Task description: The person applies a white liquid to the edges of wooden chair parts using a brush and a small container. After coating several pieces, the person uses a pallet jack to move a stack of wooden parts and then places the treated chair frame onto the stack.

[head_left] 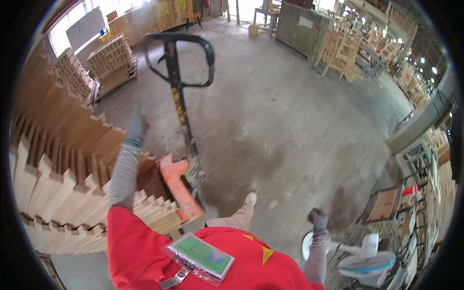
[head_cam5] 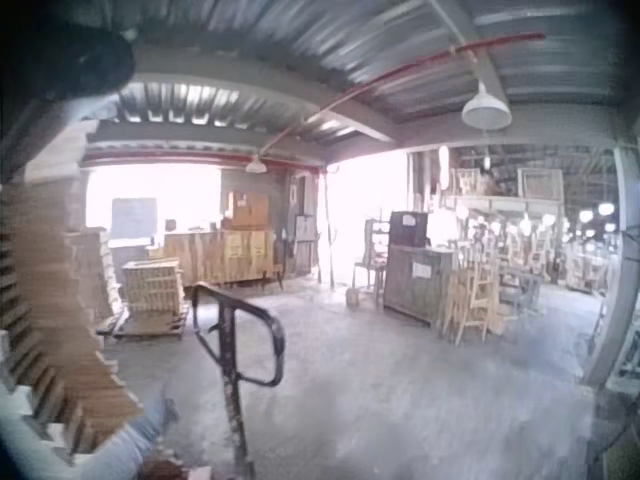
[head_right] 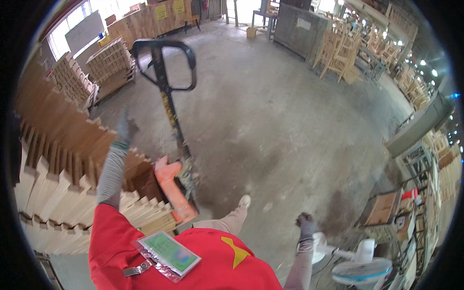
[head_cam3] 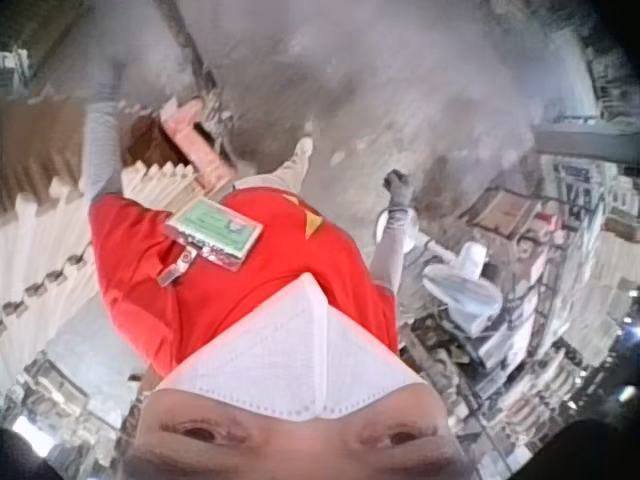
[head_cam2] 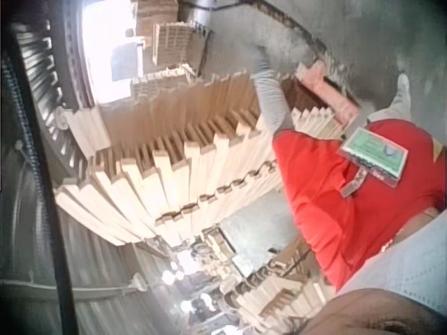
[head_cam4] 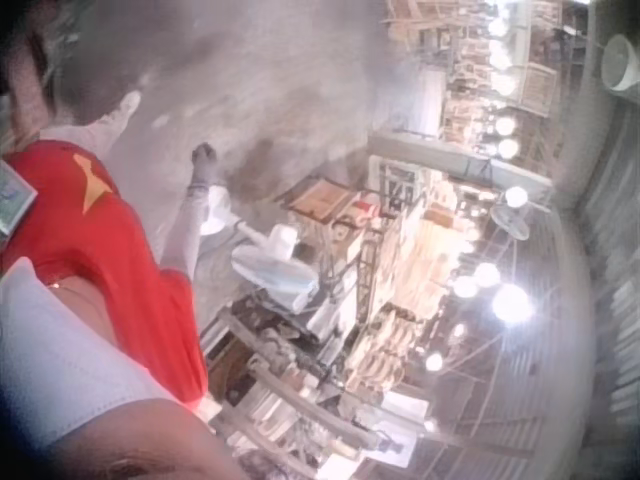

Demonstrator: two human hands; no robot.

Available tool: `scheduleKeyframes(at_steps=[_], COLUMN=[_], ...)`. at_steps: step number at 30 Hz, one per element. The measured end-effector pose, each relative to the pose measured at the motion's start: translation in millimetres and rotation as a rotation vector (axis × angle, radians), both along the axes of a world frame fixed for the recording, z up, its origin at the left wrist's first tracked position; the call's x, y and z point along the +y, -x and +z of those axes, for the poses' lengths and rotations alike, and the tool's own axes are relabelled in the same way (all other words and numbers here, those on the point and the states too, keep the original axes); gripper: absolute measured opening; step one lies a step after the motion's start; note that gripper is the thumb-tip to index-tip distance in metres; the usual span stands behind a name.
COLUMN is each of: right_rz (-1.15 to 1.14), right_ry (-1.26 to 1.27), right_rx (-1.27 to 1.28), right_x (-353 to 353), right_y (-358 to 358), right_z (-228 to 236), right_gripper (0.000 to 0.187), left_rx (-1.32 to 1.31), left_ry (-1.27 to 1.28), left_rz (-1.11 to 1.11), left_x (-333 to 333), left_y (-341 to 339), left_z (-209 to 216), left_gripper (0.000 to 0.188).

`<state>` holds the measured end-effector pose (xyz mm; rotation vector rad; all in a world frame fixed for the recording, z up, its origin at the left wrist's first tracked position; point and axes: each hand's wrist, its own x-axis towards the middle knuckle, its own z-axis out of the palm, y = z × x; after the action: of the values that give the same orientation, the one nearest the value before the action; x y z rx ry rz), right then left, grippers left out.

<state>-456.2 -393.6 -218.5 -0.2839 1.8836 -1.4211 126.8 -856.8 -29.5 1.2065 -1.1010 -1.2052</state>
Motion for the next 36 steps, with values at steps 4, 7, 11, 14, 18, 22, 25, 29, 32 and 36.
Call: scheduleKeyframes(at_steps=[4, 7, 11, 14, 18, 22, 25, 29, 32, 36], right_rz=[0.107, 0.094, 0.204, 0.136, 0.325, 0.872, 1.446, 0.865, 1.078, 1.655], right_ry=[-0.096, -0.349, -0.582, -0.718, -0.776, -0.901, -0.937, -0.156, 0.337, 0.761], right_rx=[-0.101, -0.114, -0.215, -0.212, -0.097, 0.387, 1.161, 0.530, 0.116, 0.327], right_x=[-41, -11, -58, -91, -198, -320, -491, -855, -1051, -1115], right_y=[63, 101, 158, 191, 279, 393, 507, 527, 407, 197], right_z=[-55, -100, -106, -83, -86, -93, -86, -45, 76, 205], right_gripper=[0.012, 0.017, 0.021, 0.022, 0.024, 0.026, 0.027, 0.019, 0.031, 0.032], left_rx=[0.038, 0.081, 0.088, 0.196, 0.015, -0.023, -0.023, -0.083, -0.154, -0.331], left_ry=[0.284, 0.160, 0.146, 0.085, -0.022, -0.089, -0.092, -0.240, -0.464, -0.454], left_rz=[0.121, 0.155, 0.213, 0.180, 0.198, 0.307, 0.356, 0.386, 0.530, 0.402], left_x=[-93, -150, -202, -283, -319, -344, -348, -353, -370, -380], left_y=[99, 143, 140, 209, 220, 260, 294, 344, 432, 516], left_z=[73, 116, 172, 145, 157, 156, 145, 128, 120, 63], left_gripper=[0.060, 0.057, 0.036, 0.027, 0.021, 0.012, 0.013, 0.014, 0.012, 0.042])
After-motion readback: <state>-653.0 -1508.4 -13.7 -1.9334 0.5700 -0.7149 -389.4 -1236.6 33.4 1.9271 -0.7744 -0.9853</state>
